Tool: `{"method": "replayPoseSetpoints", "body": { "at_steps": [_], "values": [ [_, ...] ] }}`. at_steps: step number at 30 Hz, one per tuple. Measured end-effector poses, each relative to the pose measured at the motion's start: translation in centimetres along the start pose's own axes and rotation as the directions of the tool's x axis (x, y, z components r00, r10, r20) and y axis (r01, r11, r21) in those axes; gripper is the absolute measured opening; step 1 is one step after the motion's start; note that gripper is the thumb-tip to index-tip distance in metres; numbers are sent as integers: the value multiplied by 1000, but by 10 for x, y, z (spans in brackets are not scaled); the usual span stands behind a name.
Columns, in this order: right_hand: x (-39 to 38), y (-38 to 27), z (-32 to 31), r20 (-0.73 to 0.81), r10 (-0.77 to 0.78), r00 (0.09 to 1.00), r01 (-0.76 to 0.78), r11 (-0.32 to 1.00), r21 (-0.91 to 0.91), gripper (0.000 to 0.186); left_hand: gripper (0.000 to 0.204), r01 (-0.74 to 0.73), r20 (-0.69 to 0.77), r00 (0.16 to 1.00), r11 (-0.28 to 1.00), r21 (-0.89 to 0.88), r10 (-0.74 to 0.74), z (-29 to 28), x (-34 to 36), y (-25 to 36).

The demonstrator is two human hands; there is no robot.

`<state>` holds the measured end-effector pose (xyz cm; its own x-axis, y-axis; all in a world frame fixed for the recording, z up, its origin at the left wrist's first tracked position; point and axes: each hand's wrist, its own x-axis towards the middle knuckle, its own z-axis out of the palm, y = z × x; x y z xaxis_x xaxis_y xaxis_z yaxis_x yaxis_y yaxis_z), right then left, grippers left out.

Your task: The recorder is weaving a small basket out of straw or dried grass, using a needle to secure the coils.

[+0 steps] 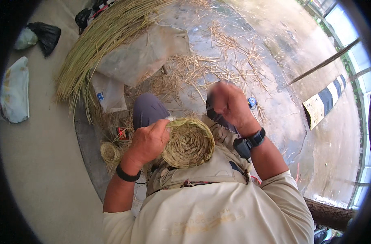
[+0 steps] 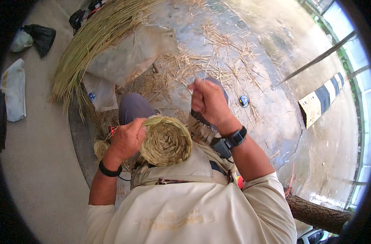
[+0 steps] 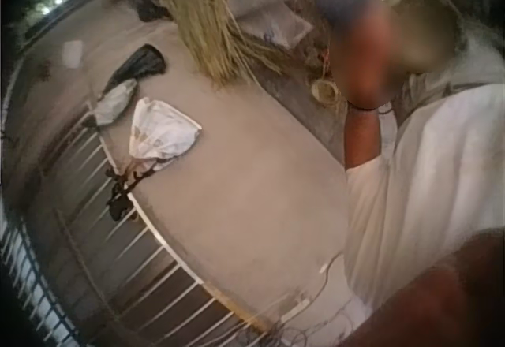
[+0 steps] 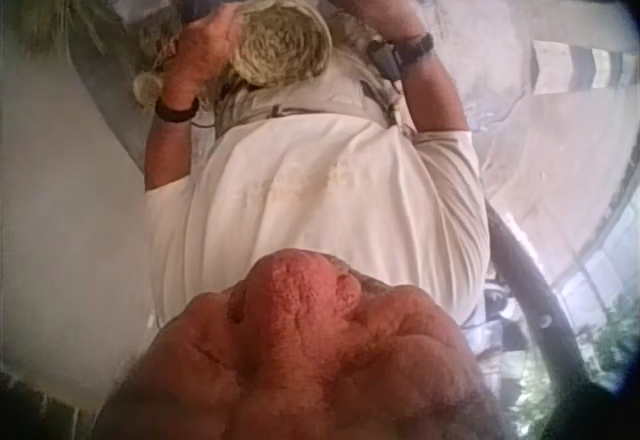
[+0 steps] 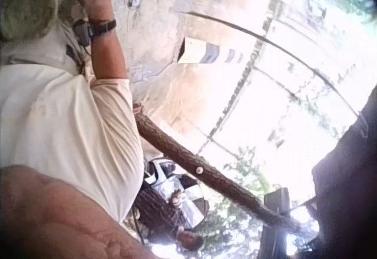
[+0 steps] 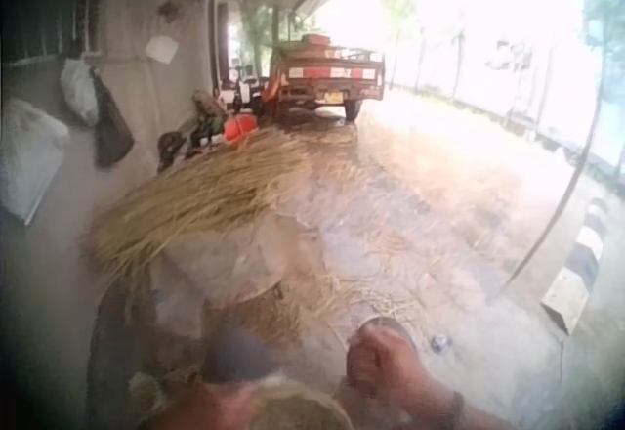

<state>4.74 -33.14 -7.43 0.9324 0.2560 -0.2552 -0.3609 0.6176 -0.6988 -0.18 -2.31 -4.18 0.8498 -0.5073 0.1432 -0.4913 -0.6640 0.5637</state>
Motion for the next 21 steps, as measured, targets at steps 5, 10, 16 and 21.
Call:
{"method": "replayPoseSetpoints", "body": {
  "at_steps": [5,10,16,21],
  "values": [
    [19,7,85,505,-405,762,642,569,-513,28,28,-78,132,990,983,167,56,5,13,3],
    [-19,83,110,986,-86,146,980,145,-133,12,44,42,148,988,999,-32,-36,5,6,-22],
    [-42,69,84,884,114,454,752,483,-448,22,37,79,115,992,952,-296,-46,9,7,-14],
    [-43,65,76,826,136,548,792,233,-564,24,36,294,165,945,955,-43,-283,20,9,-40]
  ]
}}
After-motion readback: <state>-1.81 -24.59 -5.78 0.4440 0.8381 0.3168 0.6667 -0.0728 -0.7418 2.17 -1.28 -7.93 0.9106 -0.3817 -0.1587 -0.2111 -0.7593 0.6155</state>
